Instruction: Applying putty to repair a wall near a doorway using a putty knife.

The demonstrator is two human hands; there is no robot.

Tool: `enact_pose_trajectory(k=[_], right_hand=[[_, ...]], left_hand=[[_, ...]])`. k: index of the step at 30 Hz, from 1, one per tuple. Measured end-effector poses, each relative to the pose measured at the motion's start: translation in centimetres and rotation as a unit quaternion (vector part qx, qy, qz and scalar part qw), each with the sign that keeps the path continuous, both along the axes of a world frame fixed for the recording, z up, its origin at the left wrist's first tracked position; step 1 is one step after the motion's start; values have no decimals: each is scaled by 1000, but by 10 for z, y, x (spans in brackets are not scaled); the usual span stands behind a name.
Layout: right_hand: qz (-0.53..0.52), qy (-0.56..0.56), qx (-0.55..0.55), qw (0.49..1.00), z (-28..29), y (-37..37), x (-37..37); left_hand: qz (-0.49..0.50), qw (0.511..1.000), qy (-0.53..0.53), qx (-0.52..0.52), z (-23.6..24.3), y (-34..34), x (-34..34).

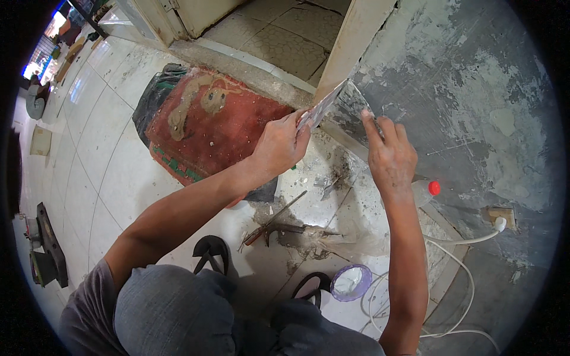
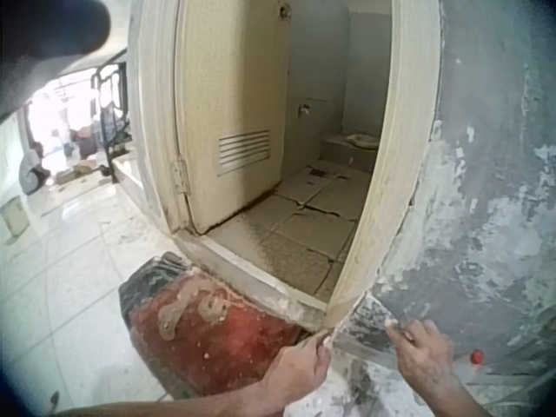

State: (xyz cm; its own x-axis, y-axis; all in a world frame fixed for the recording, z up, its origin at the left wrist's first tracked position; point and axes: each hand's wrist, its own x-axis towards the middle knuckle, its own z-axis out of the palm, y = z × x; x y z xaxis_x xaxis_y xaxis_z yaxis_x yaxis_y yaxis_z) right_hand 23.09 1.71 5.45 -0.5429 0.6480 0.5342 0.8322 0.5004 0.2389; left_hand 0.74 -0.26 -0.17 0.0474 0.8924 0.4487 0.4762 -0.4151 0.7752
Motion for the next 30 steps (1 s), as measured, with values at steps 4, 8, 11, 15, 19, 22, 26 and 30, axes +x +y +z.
enact_pose_trajectory(k=[4,8,11,15,19,22,26,30], right_hand=[[-16,-13,9,1000,1,1,2],[-29,-3,37,999,-1,-12,17],[-18,9,43,999,-4,-17,15],[-4,12,9,1000,-2,-11,0],[-28,-2,21,999,-6,-7,9],[-41,9,31,999,-12,-16,21],[-41,42,28,998,-11,-24,22],[-34,46,23,998,-12,-28,23]], left_hand=[[-1,1000,-4,-3,2,0,0],[6,1000,4,7,1,-1,-2],[5,1000,7,16,-1,-1,-3],[3,1000,0,20,2,-1,-2],[2,1000,-1,20,1,-1,0],[8,1000,8,21,-2,-6,-1],[12,1000,20,0,-9,-8,-6],[10,1000,12,2,-12,-9,-5]])
